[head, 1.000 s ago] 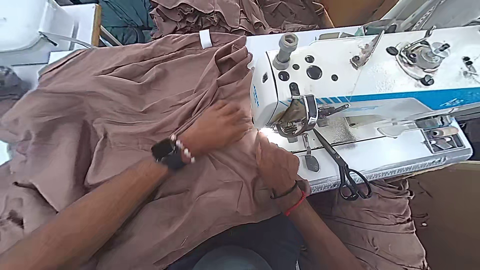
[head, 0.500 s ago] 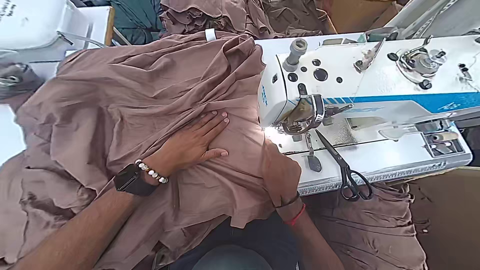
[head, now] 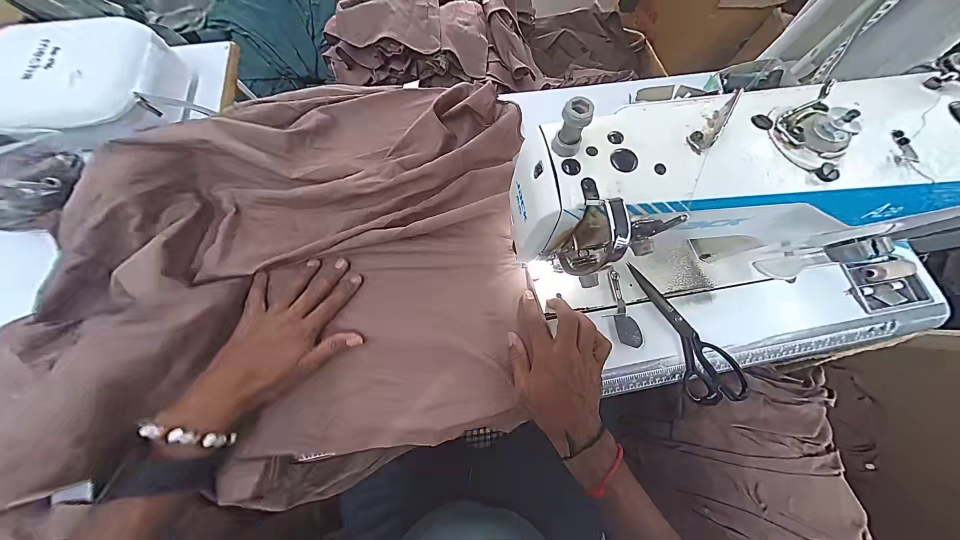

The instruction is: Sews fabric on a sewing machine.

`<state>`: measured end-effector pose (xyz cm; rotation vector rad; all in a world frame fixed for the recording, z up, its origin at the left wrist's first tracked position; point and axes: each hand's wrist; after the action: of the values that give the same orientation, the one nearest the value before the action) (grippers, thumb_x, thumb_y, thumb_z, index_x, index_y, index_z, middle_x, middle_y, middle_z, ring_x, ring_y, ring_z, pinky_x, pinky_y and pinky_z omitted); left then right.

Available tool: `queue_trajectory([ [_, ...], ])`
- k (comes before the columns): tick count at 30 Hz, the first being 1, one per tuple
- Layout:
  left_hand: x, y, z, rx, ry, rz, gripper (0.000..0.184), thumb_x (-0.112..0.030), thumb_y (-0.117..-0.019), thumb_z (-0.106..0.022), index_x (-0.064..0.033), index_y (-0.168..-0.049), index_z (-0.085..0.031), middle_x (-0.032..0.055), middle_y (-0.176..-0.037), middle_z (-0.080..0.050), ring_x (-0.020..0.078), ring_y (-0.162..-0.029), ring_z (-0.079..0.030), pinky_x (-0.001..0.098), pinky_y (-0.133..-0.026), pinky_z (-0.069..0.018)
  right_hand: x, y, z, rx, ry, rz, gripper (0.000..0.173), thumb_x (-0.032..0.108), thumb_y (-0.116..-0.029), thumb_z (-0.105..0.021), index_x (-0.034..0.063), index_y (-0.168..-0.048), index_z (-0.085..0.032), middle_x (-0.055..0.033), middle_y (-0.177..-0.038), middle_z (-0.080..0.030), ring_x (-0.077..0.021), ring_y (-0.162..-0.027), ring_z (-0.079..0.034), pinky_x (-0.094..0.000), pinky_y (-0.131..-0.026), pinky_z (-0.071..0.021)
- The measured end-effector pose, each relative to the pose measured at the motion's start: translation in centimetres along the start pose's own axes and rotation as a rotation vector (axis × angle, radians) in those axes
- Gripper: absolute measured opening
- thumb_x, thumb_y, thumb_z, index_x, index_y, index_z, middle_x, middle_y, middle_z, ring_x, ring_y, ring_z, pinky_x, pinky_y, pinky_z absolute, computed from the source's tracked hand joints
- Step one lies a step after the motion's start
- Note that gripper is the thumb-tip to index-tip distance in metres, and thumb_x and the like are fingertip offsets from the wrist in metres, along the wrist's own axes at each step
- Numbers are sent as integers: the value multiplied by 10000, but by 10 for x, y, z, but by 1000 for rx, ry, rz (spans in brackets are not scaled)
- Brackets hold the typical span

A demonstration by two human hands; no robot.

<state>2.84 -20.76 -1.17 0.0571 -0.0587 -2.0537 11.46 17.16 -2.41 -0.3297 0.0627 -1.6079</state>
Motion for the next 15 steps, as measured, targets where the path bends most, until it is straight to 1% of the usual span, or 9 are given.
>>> queue_trajectory([
  [2,-8,-25,35,102,-40,-6,871,-847,-894,-341,-317,-1582,-412,-10,-1673,-335,342,-1548,-280,782,-1145,-188,-5,-4,7,17,-112,17,518,571,-1006,-455,288,-1389,-660,-88,-1332,-631,-301,-1190,-568,-515,-933,-430],
  [3,-30,-37,49,66,43,-26,760,-727,-920,-495,-248,-1509,-530,54,-1612,-438,398,-1506,-341,772,-1149,-208,-13,-5,14,6,-209,5,438,519,-1007,-503,257,-1272,-732,-82,-1274,-667,-293,-1155,-601,-500,-907,-479],
  [4,-59,-49,58,-40,178,-54,592,-576,-959,-562,-209,-1420,-623,63,-1543,-524,378,-1472,-402,693,-1182,-259,-22,-9,21,-38,-294,-21,337,416,-1007,-548,202,-1125,-781,-76,-1183,-710,-281,-1109,-645,-483,-892,-532],
  [6,-127,-77,59,-255,602,-78,374,-346,-1042,-498,-155,-1304,-684,5,-1390,-644,189,-1347,-555,466,-1132,-450,-45,-20,34,-138,-310,-104,266,262,-1010,-578,87,-1056,-773,-124,-1091,-734,-307,-1062,-690,-496,-894,-568],
  [7,-157,-90,51,-288,765,-65,354,-322,-1054,-480,-133,-1269,-689,13,-1333,-666,165,-1298,-582,440,-1097,-483,-59,-24,38,-162,-273,-138,259,210,-1004,-565,72,-1094,-766,-144,-1090,-728,-329,-1056,-682,-511,-895,-555],
  [8,-179,-102,38,-319,803,-61,323,-290,-1036,-508,-121,-1222,-711,21,-1299,-680,166,-1302,-577,434,-1104,-477,-73,-30,41,-175,-235,-159,262,158,-991,-551,83,-1123,-765,-148,-1093,-727,-336,-1049,-682,-517,-883,-556],
  [10,-204,-118,7,-371,620,-104,313,-275,-1018,-505,-139,-1183,-733,18,-1288,-692,205,-1362,-533,451,-1138,-428,-100,-33,47,-125,-179,-159,320,84,-962,-527,136,-1158,-774,-134,-1087,-729,-325,-1023,-686,-521,-846,-556],
  [12,-201,-123,-11,-386,426,-205,345,-304,-1052,-461,-183,-1260,-708,-6,-1351,-666,213,-1394,-506,451,-1167,-397,-116,-37,48,-21,-176,-96,352,76,-943,-528,182,-1161,-782,-104,-1061,-737,-301,-977,-697,-512,-796,-569],
  [15,-182,-118,-14,-331,359,-349,400,-352,-1073,-427,-207,-1364,-661,-33,-1442,-615,187,-1438,-463,446,-1218,-335,-105,-37,38,32,-245,31,272,177,-965,-576,198,-1127,-793,-83,-1010,-729,-271,-938,-691,-475,-773,-577],
])
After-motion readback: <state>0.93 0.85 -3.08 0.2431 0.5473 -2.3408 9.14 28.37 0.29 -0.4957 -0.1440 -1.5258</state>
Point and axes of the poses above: each hand's wrist, its own y-axis away from the middle knuckle, its own z-axis out of the back of the hand, x = y × z
